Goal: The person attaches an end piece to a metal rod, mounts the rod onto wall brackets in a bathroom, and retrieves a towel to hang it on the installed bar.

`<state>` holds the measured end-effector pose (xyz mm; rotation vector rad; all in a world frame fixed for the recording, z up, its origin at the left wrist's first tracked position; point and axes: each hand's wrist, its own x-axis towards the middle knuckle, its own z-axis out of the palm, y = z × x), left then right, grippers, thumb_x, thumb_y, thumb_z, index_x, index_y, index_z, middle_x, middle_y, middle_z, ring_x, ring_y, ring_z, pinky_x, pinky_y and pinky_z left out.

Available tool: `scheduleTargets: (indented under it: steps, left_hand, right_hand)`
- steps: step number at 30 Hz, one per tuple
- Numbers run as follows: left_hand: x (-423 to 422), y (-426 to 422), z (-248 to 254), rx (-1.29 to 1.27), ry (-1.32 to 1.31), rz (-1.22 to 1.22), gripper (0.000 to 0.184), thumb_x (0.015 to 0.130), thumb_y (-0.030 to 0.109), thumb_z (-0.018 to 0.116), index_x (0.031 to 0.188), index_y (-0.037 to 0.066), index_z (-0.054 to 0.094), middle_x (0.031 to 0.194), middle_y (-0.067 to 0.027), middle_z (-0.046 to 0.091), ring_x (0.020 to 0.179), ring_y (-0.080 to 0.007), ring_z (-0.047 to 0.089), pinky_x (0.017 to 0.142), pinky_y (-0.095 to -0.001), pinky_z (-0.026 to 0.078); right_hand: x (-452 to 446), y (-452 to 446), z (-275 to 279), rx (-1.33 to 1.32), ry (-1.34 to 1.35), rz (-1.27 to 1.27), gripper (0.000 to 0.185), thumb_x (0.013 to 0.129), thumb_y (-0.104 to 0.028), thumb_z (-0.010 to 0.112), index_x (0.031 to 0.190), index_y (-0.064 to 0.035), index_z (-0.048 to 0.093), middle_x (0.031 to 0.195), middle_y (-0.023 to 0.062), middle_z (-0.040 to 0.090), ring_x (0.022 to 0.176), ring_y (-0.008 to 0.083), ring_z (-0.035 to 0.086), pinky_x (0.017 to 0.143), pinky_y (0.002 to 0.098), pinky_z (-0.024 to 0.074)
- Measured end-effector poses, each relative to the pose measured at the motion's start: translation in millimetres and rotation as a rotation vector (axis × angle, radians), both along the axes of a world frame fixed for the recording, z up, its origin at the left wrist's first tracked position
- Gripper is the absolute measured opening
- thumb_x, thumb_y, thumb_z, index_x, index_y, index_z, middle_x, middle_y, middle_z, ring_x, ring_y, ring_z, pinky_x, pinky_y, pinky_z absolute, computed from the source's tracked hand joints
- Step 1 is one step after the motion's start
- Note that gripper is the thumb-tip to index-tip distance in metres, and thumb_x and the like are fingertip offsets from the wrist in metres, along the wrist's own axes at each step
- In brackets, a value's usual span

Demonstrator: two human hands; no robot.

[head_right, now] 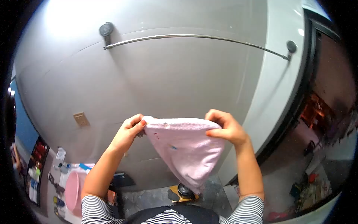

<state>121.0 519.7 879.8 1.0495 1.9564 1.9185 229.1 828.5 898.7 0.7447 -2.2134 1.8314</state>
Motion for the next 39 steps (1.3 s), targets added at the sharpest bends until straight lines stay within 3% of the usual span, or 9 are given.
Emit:
scheduleTargets:
  steps: [6, 9, 15, 21, 25, 31, 35, 37, 39]
  left_hand:
    - [8.5, 2.5, 21.4, -0.225, 0.475, 0.29, 0.022, 0.094, 0.019, 0.051, 0.08, 0.002, 0.05, 0.067, 0.001, 0.043, 0.066, -0.0071, 0.039, 0.057, -0.0253, 0.037]
    - [11.3, 2.6, 28.1, -0.192, 0.725, 0.383, 0.021, 0.093, 0.018, 0.052, 0.08, 0.002, 0.049, 0.064, -0.0008, 0.04, 0.059, -0.0075, 0.039, 0.053, -0.0251, 0.037]
    - [18.9, -0.8, 54.3, -0.095, 0.346, 0.388, 0.026, 0.095, 0.024, 0.048, 0.08, 0.003, 0.048, 0.06, 0.0014, 0.044, 0.049, -0.0045, 0.042, 0.042, -0.0208, 0.035]
    - [17.9, -12.9, 80.8, -0.072, 0.26, 0.378, 0.025, 0.096, 0.026, 0.047, 0.086, 0.003, 0.05, 0.061, -0.0013, 0.052, 0.046, -0.0071, 0.053, 0.04, -0.0201, 0.042]
    - [1.8, -9.5, 101.0, 0.238, 0.299, 0.316, 0.024, 0.095, 0.024, 0.048, 0.091, 0.001, 0.053, 0.075, -0.0073, 0.06, 0.061, -0.014, 0.064, 0.058, -0.0261, 0.054]
    - [-29.9, 10.7, 171.5, 0.453, 0.81, 0.597, 0.031, 0.096, 0.02, 0.045, 0.118, -0.001, 0.046, 0.102, -0.0164, 0.059, 0.098, -0.021, 0.059, 0.081, -0.0322, 0.051]
    - [-38.6, 41.2, 215.3, 0.554, 1.068, 0.638, 0.033, 0.095, 0.015, 0.045, 0.127, 0.008, 0.045, 0.11, -0.014, 0.059, 0.101, -0.0195, 0.057, 0.084, -0.0295, 0.045]
    - [-68.7, 53.8, 230.9, 0.319, 0.973, 0.658, 0.035, 0.093, 0.015, 0.048, 0.128, 0.011, 0.045, 0.114, -0.0127, 0.059, 0.109, -0.0176, 0.053, 0.088, -0.0284, 0.043]
    - [-108.1, 76.8, 228.1, 0.048, 0.954, 0.76, 0.032, 0.093, 0.014, 0.049, 0.125, 0.011, 0.049, 0.114, -0.015, 0.058, 0.108, -0.019, 0.055, 0.087, -0.029, 0.044]
  right_hand:
    - [-13.4, -13.8, 21.2, 0.69, 0.284, -0.581, 0.013, 0.071, -0.012, 0.066, 0.076, -0.0012, 0.061, 0.07, 0.0085, 0.057, 0.064, 0.0181, 0.054, 0.059, 0.0281, 0.043]
    - [-17.6, -23.9, 23.5, 0.647, 0.282, -0.749, 0.014, 0.072, -0.013, 0.067, 0.078, -0.0014, 0.063, 0.061, 0.0091, 0.056, 0.055, 0.0227, 0.054, 0.054, 0.03, 0.0429]
    - [-31.1, -28.3, 35.6, 0.191, -0.029, -0.512, 0.008, 0.084, -0.007, 0.059, 0.082, -0.0021, 0.065, 0.059, 0.0023, 0.061, 0.047, 0.0067, 0.055, 0.042, 0.0198, 0.0414]
    - [-48.6, -42.0, 43.9, -0.084, 0.267, -0.479, 0.009, 0.088, -0.006, 0.056, 0.092, -0.0002, 0.062, 0.072, 0.006, 0.065, 0.064, 0.0108, 0.064, 0.056, 0.0232, 0.0524]
    - [-58.9, -54.4, 54.1, -0.129, 0.634, -0.581, 0.016, 0.087, -0.001, 0.056, 0.102, 0.0006, 0.06, 0.088, 0.0078, 0.067, 0.082, 0.0142, 0.065, 0.075, 0.025, 0.0519]
    - [-76.4, -56.7, 119.5, 0.13, 1.235, -0.879, 0.036, 0.084, 0.003, 0.052, 0.119, -0.0022, 0.052, 0.108, 0.0163, 0.062, 0.1, 0.0285, 0.061, 0.086, 0.0333, 0.0481]
    - [-107.2, -50.5, 180.0, 0.251, 1.562, -0.976, 0.047, 0.082, 0.004, 0.051, 0.127, -0.0022, 0.043, 0.115, 0.0204, 0.056, 0.102, 0.0351, 0.058, 0.086, 0.0383, 0.0477]
    - [-134.4, -37.5, 199.6, 0.374, 1.57, -1.064, 0.048, 0.083, 0.0, 0.052, 0.129, -0.002, 0.04, 0.116, 0.023, 0.054, 0.101, 0.0358, 0.058, 0.086, 0.0395, 0.0479]
    - [-147.4, -24.8, 203.6, 0.593, 0.894, -1.085, 0.044, 0.085, -0.017, 0.054, 0.125, -0.0026, 0.043, 0.097, 0.0229, 0.062, 0.093, 0.0352, 0.061, 0.083, 0.0431, 0.0481]
